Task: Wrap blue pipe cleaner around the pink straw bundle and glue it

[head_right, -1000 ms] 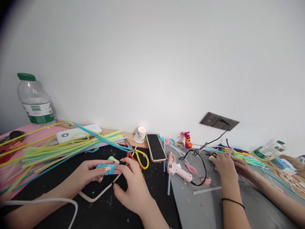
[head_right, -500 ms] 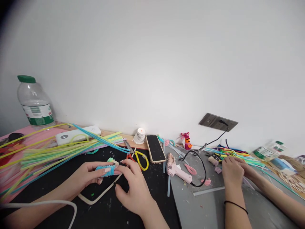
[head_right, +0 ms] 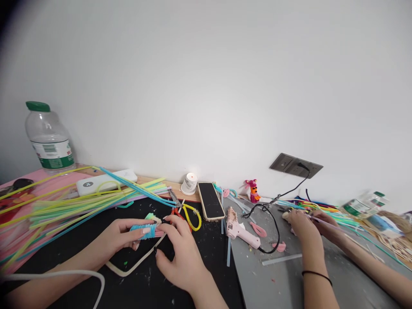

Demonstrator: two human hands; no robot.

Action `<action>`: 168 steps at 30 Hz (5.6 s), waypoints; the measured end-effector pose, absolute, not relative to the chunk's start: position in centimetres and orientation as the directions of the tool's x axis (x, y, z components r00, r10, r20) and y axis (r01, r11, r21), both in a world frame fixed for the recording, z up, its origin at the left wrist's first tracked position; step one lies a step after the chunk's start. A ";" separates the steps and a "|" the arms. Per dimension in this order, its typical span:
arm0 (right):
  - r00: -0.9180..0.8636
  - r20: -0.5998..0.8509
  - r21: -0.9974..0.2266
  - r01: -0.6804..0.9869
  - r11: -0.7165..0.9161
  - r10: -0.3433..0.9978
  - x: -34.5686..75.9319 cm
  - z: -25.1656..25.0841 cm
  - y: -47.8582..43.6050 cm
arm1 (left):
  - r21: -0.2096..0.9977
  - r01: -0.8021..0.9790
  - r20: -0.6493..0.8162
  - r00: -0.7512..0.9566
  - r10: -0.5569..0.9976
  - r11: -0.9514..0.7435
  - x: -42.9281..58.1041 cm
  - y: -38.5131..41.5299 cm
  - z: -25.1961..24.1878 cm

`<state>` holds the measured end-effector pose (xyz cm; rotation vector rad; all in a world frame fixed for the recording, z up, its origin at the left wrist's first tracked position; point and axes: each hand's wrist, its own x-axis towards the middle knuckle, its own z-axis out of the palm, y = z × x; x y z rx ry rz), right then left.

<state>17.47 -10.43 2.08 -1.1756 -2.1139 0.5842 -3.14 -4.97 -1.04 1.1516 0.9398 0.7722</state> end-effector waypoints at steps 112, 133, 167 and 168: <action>-0.440 0.307 -0.731 0.459 0.505 0.844 17.8 3.0 -10.5 | 0.980 0.001 -0.176 0.477 0.861 0.200 -3.5 -4.9 -0.7; -0.461 0.306 -0.741 0.434 0.512 0.833 17.9 2.8 -10.1 | 0.913 -0.117 -0.289 0.494 0.820 0.391 -3.1 -5.3 -0.9; -0.403 0.256 -0.793 0.432 0.429 0.879 17.7 2.3 -10.3 | 0.945 -0.051 -0.255 0.509 0.822 0.324 -3.0 -5.2 -1.4; -0.400 0.254 -0.796 0.430 0.425 0.880 17.7 2.3 -10.3 | 0.948 -0.041 -0.253 0.507 0.824 0.316 -3.0 -5.2 -1.4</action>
